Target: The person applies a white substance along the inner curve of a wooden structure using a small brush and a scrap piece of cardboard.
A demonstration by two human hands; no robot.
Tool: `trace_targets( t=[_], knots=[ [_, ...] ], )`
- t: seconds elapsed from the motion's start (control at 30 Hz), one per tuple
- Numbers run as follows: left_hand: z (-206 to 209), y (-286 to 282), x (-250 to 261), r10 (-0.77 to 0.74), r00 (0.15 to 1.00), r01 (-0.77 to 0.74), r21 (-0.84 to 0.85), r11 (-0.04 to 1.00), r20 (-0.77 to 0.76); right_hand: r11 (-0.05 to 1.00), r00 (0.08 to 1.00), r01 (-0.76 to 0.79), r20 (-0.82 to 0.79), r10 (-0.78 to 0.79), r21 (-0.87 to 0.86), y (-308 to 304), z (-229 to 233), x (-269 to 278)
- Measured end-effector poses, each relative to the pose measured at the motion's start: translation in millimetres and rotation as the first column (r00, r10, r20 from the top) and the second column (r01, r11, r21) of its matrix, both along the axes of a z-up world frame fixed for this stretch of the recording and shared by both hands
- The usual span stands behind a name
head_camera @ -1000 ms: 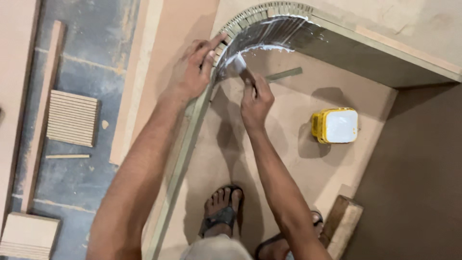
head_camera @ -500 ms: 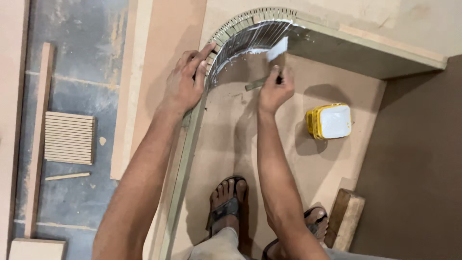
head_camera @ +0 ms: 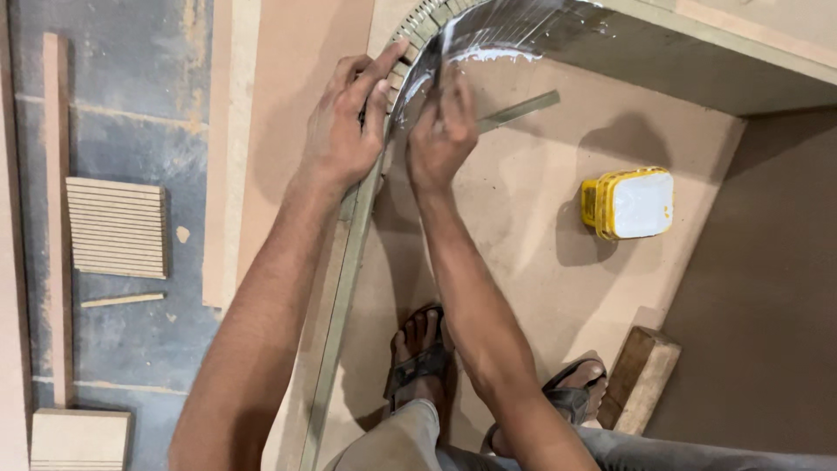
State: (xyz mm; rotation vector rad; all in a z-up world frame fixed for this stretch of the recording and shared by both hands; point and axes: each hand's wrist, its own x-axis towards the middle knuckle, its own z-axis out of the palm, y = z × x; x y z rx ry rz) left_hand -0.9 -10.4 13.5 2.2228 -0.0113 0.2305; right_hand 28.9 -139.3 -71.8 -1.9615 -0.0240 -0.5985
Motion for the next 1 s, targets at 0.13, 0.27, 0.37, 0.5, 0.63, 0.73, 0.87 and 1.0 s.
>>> trace_targets(
  t=[0.13, 0.27, 0.37, 0.5, 0.63, 0.73, 0.87, 1.0],
  knots=[
    [-7, 2, 1, -0.014, 0.998, 0.015, -0.002, 1.0, 0.06, 0.973, 0.974, -0.224, 0.039, 0.222, 0.057, -12, 7, -33],
    [-8, 3, 0, -0.037, 0.997, 0.038, -0.018, 0.999, 0.072, 0.937, 0.936, -0.349, -0.031, 0.349, 0.008, -44, 16, -43],
    [-5, 2, 1, -0.029, 0.999, 0.029, 0.002, 1.0, 0.04, 0.926, 0.926, -0.373, -0.047, 0.376, 0.062, -69, 19, -38],
    [-4, 1, 1, -0.033, 0.998, 0.033, 0.003, 0.999, 0.052, 0.988, 0.997, -0.062, -0.044, 0.069, 0.14, -97, 1, 11],
    [-5, 2, 0, -0.026, 1.0, 0.026, 0.003, 1.0, 0.016, 0.967, 0.982, 0.186, -0.024, -0.185, 0.172, -106, -4, 55],
    [-6, 0, -1, -0.026, 0.999, 0.026, 0.005, 1.0, 0.026, 0.975, 0.963, 0.223, 0.151, -0.223, 0.019, -84, 0, 62],
    [-4, 2, 0, -0.016, 0.999, 0.016, -0.016, 1.0, 0.04, 0.995, 0.985, 0.103, 0.137, -0.1, -0.014, -36, 4, 48],
    [-3, 0, 1, -0.026, 1.0, 0.027, -0.06, 0.998, 0.012, 0.998, 0.996, 0.001, 0.087, 0.005, -0.063, -7, 13, 0]
  ],
)
